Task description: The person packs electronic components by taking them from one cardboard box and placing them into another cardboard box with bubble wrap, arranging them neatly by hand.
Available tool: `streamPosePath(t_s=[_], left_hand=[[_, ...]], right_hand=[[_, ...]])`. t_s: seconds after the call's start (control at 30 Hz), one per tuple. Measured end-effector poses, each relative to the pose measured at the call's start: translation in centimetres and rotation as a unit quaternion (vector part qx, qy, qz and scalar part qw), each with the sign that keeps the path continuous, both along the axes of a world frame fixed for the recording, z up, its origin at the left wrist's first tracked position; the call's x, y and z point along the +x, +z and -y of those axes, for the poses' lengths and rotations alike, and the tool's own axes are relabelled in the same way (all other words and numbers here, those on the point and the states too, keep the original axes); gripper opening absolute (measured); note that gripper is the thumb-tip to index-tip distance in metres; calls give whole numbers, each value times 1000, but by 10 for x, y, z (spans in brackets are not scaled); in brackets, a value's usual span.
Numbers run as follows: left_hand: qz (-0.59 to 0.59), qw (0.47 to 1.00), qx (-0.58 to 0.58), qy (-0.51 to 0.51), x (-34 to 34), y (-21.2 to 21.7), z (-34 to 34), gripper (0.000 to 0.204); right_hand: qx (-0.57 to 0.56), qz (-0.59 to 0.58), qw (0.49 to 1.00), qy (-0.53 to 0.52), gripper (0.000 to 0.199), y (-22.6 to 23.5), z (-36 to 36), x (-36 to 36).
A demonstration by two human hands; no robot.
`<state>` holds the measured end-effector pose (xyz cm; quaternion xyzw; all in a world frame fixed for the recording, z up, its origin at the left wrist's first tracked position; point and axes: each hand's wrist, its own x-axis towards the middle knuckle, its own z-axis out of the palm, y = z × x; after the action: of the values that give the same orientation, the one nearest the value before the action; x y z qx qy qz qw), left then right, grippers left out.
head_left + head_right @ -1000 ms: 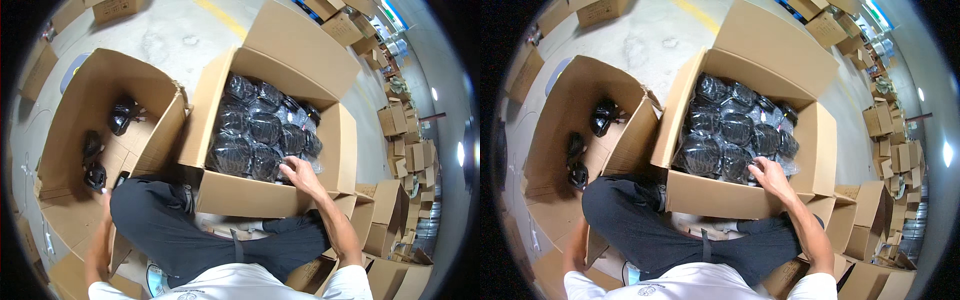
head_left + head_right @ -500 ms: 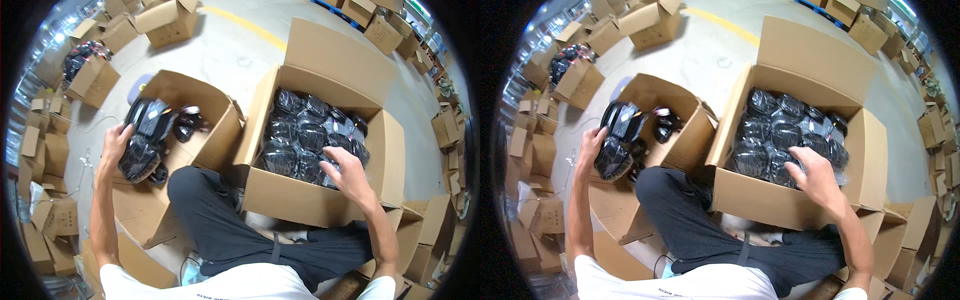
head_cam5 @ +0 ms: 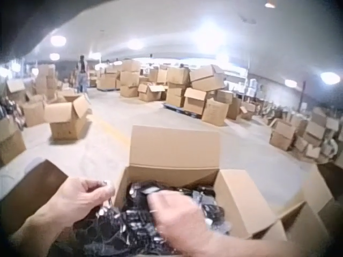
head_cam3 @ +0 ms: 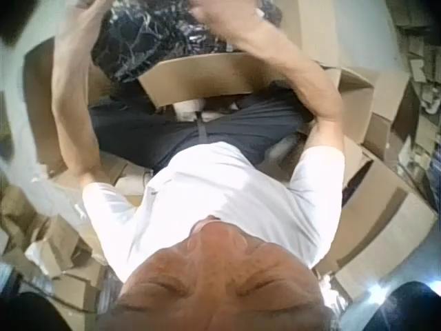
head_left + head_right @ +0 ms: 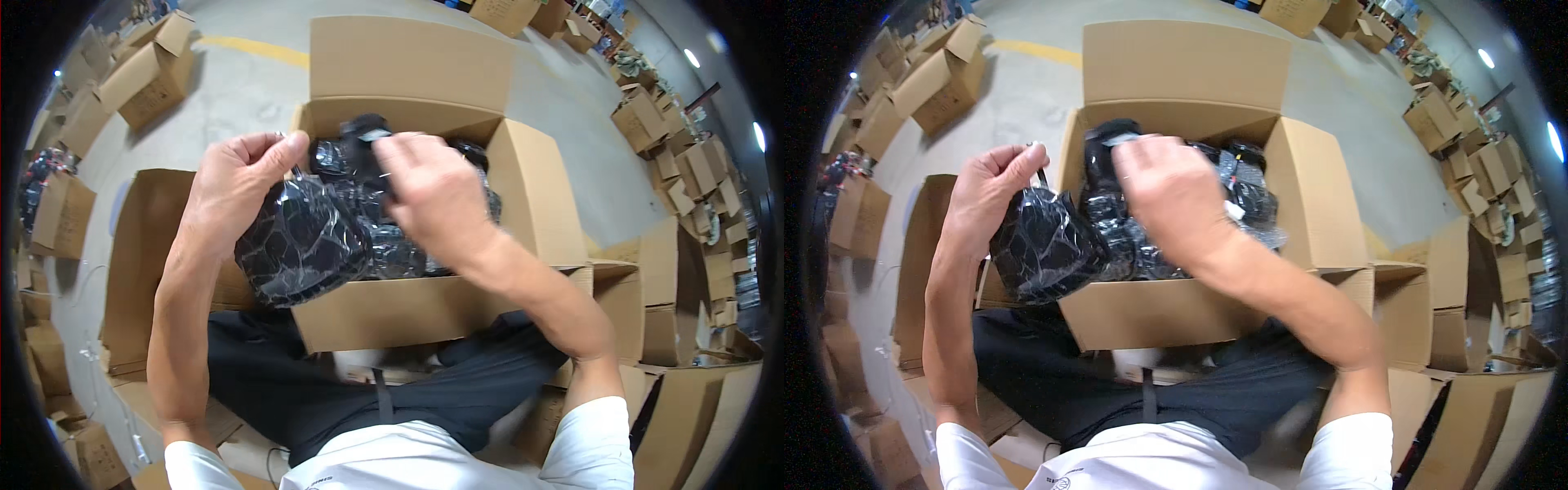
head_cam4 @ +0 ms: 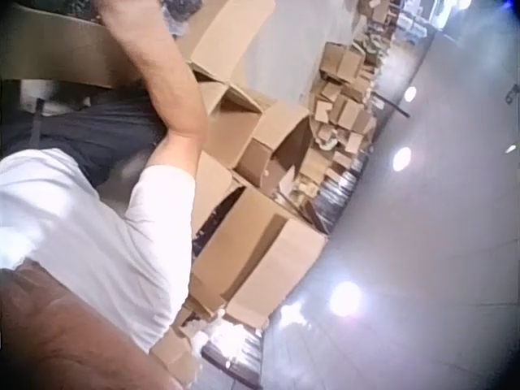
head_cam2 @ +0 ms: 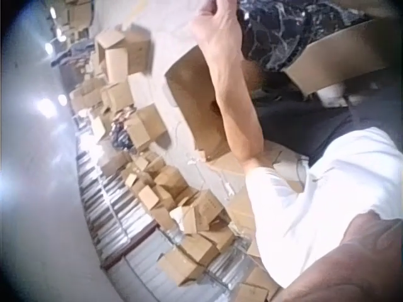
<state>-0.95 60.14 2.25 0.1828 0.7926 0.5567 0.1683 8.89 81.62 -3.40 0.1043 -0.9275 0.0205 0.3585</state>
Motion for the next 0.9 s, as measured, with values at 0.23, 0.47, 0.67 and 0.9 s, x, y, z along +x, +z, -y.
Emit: streamPosePath(t_s=[0.23,0.47,0.67,0.9], left_hand=[[47,998,45,19,-24,-60,-18,41],[33,998,41,30,-18,-65,-25,47],[15,998,40,55,-19,-70,-15,48],[21,997,60,36,-12,-64,-21,45]], right_hand=[[-332,460,799,-198,41,-56,-150,64],[-781,529,328,-49,51,-157,-147,75],[-742,583,327,-50,56,-167,-168,80],[-565,644,442,-266,70,-171,-157,83]])
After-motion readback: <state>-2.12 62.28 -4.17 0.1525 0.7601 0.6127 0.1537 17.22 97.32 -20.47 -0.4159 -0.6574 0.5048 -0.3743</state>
